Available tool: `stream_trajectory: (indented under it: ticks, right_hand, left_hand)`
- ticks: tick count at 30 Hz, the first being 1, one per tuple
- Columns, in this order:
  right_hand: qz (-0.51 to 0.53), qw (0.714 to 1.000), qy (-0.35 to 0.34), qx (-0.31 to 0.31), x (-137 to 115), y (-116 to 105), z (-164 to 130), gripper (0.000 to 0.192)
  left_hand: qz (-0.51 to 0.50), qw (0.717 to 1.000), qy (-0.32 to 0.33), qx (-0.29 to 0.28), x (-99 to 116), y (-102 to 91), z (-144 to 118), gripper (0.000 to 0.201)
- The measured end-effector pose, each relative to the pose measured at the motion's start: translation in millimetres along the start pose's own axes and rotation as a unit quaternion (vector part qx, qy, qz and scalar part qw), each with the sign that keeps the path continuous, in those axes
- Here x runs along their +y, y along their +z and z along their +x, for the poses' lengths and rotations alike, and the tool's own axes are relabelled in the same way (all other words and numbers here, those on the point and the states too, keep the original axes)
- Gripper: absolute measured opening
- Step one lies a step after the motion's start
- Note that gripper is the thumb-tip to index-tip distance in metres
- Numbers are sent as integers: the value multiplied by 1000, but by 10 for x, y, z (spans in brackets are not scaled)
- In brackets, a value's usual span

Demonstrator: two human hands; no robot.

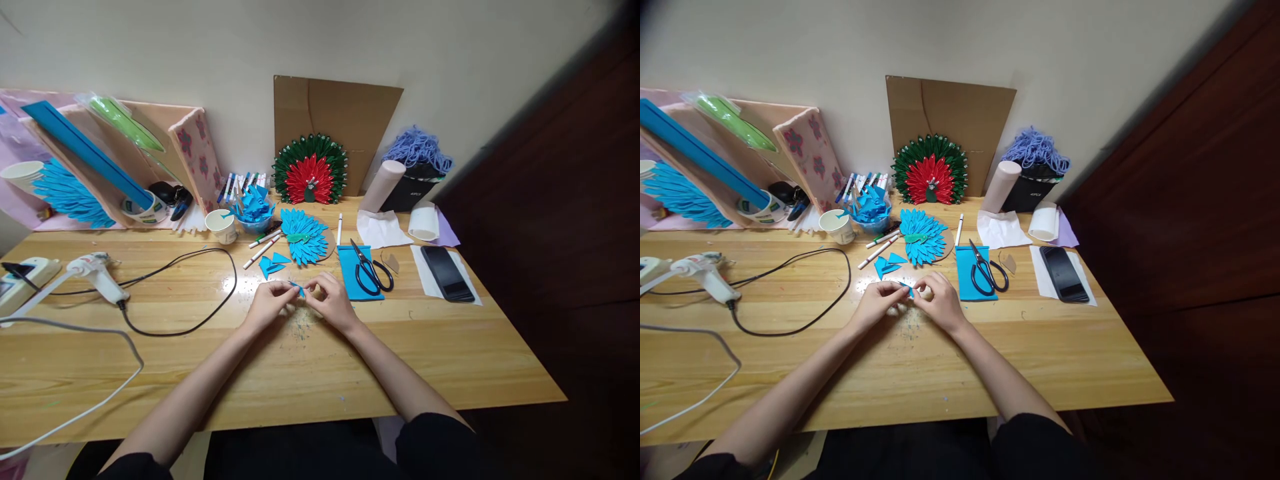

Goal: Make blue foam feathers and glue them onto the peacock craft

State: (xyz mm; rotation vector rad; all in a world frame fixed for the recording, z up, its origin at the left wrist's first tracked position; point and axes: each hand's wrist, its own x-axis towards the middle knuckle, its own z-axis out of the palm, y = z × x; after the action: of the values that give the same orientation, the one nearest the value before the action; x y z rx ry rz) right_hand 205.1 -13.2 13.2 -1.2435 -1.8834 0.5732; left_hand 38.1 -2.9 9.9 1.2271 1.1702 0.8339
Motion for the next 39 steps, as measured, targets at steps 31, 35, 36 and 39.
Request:
stream_trajectory:
  ticks: [31,35,36,39]
  right_hand:
    - [216,965,146,-37,95,88,2,21]
    - [130,990,55,-25,66,41,-7,14]
    - [103,994,29,-28,68,31,-10,13]
    - [41,997,-46,-49,94,6,-20,15]
  left_hand:
    - [87,992,84,43,-47,-11,-14,32]
    - [31,999,42,12,-52,-20,19,32]
    - [15,999,29,5,-50,-23,27,32]
    - [-14,1000,-4,-3,-42,-33,45,32]
